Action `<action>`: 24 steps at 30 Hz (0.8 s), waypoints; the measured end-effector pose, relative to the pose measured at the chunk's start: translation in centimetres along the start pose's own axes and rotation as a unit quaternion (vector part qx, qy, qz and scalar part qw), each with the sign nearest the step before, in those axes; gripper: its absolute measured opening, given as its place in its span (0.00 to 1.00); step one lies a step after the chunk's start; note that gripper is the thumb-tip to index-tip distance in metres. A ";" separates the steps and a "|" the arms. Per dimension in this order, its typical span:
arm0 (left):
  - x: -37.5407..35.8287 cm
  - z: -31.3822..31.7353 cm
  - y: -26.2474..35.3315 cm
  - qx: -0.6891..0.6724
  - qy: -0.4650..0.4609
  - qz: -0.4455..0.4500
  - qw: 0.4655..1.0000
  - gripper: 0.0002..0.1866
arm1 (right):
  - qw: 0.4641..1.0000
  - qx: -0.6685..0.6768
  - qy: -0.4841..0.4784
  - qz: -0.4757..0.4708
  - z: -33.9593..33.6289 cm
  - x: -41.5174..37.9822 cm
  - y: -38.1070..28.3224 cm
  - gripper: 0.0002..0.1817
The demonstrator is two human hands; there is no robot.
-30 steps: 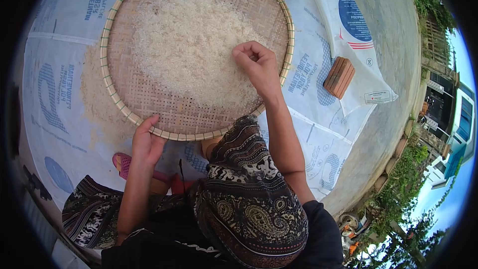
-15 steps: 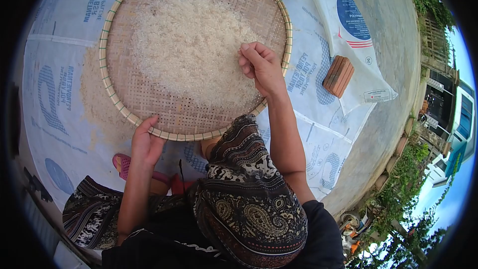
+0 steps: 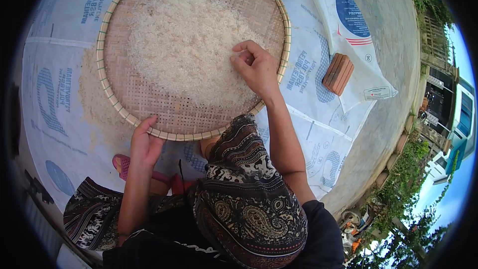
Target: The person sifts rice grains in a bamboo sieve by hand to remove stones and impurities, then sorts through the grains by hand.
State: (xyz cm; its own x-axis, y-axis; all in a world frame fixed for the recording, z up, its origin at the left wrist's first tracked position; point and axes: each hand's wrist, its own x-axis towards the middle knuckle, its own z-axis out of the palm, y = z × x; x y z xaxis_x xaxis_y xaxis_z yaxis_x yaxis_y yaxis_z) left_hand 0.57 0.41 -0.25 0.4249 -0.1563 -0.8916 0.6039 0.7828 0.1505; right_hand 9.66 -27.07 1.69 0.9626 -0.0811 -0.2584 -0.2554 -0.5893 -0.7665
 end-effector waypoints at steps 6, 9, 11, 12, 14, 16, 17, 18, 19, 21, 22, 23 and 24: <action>-0.1 0.2 0.1 -0.001 0.006 0.002 1.000 0.23 | 0.998 -0.042 0.043 -0.009 1.0 0.1 -0.2 0.05; -0.1 0.1 0.0 0.002 0.005 0.000 1.000 0.23 | 0.998 -0.045 0.044 -0.002 1.0 0.2 -0.1 0.05; -0.1 0.2 0.0 0.001 0.007 0.001 1.000 0.22 | 0.999 -0.027 0.043 0.002 0.9 0.1 -0.2 0.05; -0.1 0.2 0.1 0.001 0.008 0.001 1.000 0.22 | 0.999 -0.008 0.043 0.006 0.9 0.1 -0.3 0.04; -0.2 0.3 0.1 0.002 0.008 -0.001 1.000 0.22 | 0.995 0.094 0.020 0.039 0.4 0.2 -0.4 0.03; -0.2 0.3 0.1 0.003 0.008 -0.001 1.000 0.22 | 0.978 0.194 -0.003 0.072 -0.3 0.3 -0.2 0.02; -0.2 0.3 0.1 0.003 0.007 -0.001 1.000 0.22 | 0.942 0.318 -0.017 0.108 -0.7 0.3 -0.1 0.01; -0.2 0.3 0.1 0.003 0.007 -0.001 1.000 0.22 | 0.888 0.437 -0.030 0.142 -1.1 0.4 0.0 0.01; -0.2 0.2 0.1 0.006 0.003 0.002 1.000 0.21 | 0.867 0.477 -0.050 0.132 -1.3 0.4 0.5 0.02; -0.1 0.2 0.0 0.009 0.000 0.006 1.000 0.21 | 0.853 0.502 -0.056 0.134 -1.6 0.3 0.9 0.01; -0.1 0.2 0.0 0.008 0.000 0.007 1.000 0.21 | 0.838 0.526 -0.062 0.135 -1.6 0.2 0.9 0.01; -0.1 0.1 0.0 0.007 0.000 0.007 1.000 0.21 | 0.837 0.526 -0.062 0.136 -1.5 0.1 0.8 0.01; -0.1 0.1 0.0 0.007 0.001 0.007 1.000 0.21 | 0.860 0.489 -0.044 0.142 -1.4 0.0 0.5 0.01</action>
State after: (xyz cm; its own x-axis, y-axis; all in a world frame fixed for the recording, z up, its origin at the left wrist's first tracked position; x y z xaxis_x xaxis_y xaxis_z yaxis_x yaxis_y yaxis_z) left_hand 0.61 0.37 -0.12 0.4325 -0.1451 -0.8899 0.6078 0.7759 0.1689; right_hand 9.63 -28.47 2.07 0.8498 -0.0228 -0.5266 -0.4737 0.4051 -0.7820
